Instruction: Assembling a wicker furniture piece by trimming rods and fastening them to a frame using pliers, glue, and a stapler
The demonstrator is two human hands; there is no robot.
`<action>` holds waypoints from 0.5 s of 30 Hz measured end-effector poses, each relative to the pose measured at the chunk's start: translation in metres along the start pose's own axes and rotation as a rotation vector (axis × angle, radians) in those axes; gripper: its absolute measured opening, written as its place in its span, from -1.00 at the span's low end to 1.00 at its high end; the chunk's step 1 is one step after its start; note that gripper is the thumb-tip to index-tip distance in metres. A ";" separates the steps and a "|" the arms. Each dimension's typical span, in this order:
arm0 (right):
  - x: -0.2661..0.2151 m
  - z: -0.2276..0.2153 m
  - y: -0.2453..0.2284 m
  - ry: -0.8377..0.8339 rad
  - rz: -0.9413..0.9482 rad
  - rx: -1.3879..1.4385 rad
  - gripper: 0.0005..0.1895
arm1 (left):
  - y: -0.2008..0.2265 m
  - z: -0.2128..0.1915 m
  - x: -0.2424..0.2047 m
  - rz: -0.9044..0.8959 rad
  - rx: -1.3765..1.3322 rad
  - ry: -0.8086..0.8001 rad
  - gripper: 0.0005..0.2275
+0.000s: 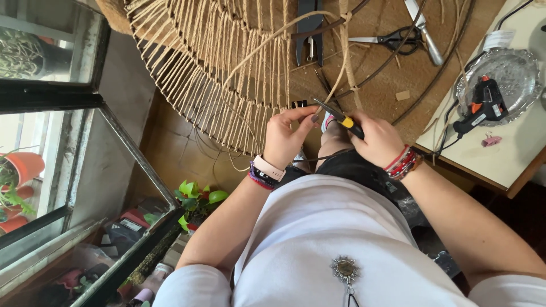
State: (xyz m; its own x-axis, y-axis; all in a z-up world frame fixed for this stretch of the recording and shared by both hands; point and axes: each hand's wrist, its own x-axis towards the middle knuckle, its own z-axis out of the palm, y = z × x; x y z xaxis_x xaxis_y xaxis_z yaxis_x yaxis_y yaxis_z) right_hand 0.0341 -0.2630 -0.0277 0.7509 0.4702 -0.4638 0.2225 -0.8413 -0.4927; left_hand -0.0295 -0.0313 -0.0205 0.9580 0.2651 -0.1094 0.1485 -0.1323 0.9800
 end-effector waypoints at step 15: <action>0.086 0.036 0.142 0.315 0.385 -0.006 -0.34 | 0.012 0.014 0.005 -0.027 -0.013 -0.009 -0.87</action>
State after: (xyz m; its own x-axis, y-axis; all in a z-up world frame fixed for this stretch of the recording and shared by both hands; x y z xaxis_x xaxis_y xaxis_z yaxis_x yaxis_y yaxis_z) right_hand 0.1079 -0.3318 -0.1641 0.9303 0.0226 -0.3660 -0.1051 -0.9398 -0.3250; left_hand -0.0197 -0.0450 -0.0117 0.9559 0.2596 -0.1371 0.1710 -0.1130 0.9788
